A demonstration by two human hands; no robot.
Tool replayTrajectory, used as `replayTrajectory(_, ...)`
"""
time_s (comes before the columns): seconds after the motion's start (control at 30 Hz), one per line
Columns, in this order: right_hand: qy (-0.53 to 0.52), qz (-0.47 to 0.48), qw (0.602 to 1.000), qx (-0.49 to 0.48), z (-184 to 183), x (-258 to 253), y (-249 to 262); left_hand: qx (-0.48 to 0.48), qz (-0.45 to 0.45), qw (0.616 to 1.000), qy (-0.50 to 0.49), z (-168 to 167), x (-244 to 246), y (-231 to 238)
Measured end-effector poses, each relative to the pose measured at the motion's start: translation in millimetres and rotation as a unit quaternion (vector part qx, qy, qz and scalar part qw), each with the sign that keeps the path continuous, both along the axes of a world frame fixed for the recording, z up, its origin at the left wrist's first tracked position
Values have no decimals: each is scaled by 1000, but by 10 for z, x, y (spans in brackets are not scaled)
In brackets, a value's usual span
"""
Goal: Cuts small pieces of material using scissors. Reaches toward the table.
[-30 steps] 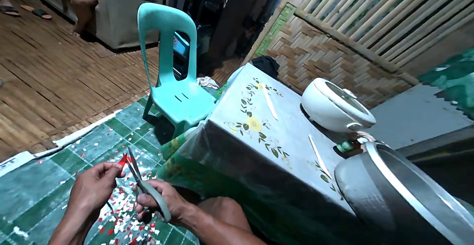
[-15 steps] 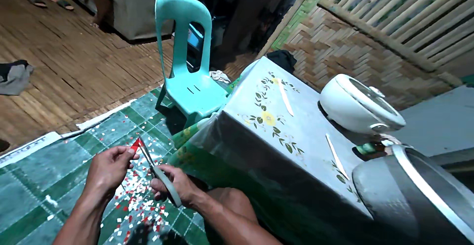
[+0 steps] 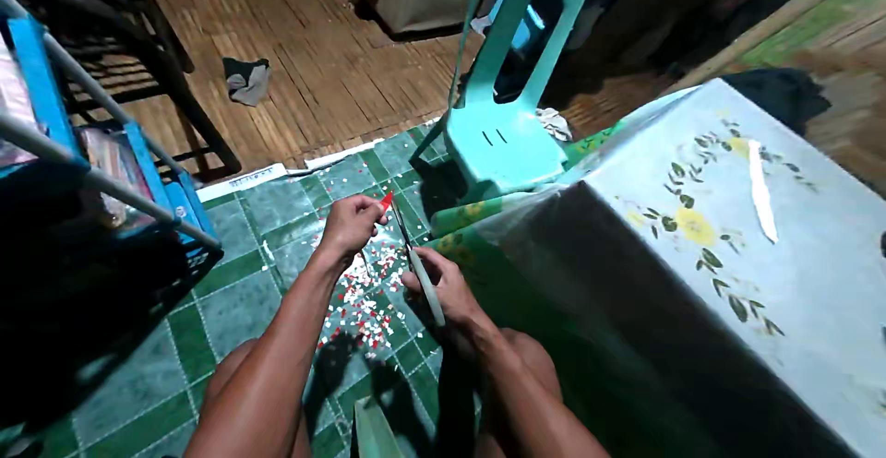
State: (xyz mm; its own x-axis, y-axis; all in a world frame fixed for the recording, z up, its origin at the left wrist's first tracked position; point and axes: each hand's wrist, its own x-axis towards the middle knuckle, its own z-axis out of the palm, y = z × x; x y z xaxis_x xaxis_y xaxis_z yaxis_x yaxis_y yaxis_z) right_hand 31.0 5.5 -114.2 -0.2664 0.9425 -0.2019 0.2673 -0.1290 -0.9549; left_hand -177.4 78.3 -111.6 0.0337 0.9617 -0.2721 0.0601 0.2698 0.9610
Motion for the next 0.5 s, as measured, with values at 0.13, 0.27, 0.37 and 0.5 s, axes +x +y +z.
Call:
replayTrajectory(0.13, -14, -23, 1000, 14, -1, -99, 85, -2, 9, 1000, -11, 15, -46, 18)
replayTrajectory(0.27, -12, -36, 999, 9, 38, -149, 188, 7, 38, 998, -45, 22, -103, 43)
replayTrajectory(0.37, 4, -11, 1000, 2, 42, -168, 222, 12, 51, 996, -71, 37, -168, 42)
replayTrajectory(0.5, 34, 21, 999, -2, 68, -206, 222, 31, 53, 995, -74, 28, -272, 41)
